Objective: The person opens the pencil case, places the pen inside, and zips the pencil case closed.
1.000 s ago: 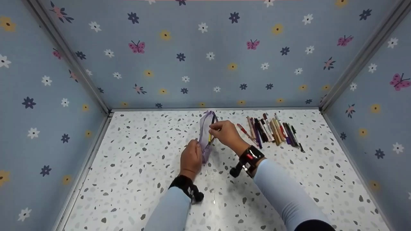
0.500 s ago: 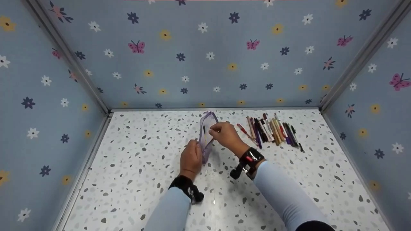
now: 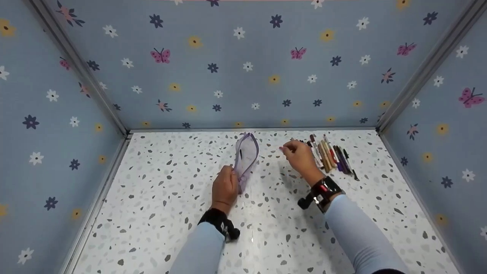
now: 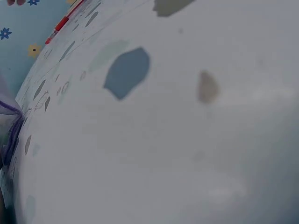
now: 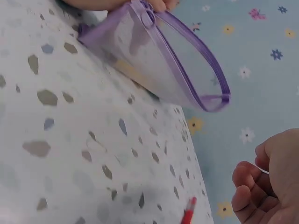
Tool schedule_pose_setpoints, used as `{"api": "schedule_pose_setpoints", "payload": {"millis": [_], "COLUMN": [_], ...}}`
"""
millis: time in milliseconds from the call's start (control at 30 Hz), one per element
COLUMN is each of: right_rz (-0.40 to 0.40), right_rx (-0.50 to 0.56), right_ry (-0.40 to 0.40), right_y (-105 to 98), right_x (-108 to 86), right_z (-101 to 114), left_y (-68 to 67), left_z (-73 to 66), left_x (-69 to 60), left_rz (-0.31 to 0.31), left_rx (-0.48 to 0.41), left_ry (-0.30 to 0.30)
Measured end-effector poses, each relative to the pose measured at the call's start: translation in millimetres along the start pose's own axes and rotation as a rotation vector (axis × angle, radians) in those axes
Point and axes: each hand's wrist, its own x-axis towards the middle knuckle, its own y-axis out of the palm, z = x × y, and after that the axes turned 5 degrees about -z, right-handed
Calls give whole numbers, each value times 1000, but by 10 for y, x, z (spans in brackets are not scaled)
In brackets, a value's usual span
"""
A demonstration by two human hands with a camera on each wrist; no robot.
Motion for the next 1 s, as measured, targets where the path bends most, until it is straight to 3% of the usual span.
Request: {"api": "schedule_pose_setpoints", "payload": {"millis": [267, 500, 767, 1000], "right_rz": [-75, -83, -100, -101], "right_rx": [-117, -156, -304, -386], "right_ry": [56, 174, 318, 397], "right_y": [-481, -848, -1192, -1369], "right_x": [102, 160, 109, 48], "right_z": [-262, -576, -909, -1148], "left_y": [-2, -3, -10, -22], "left_z": [-15, -19, -5, -13], "left_x": [11, 13, 8, 16], "left_rz": [16, -4, 22, 38], "left_rx": [-5, 9, 8, 22], "left_ry": [-15, 0, -12, -12]}}
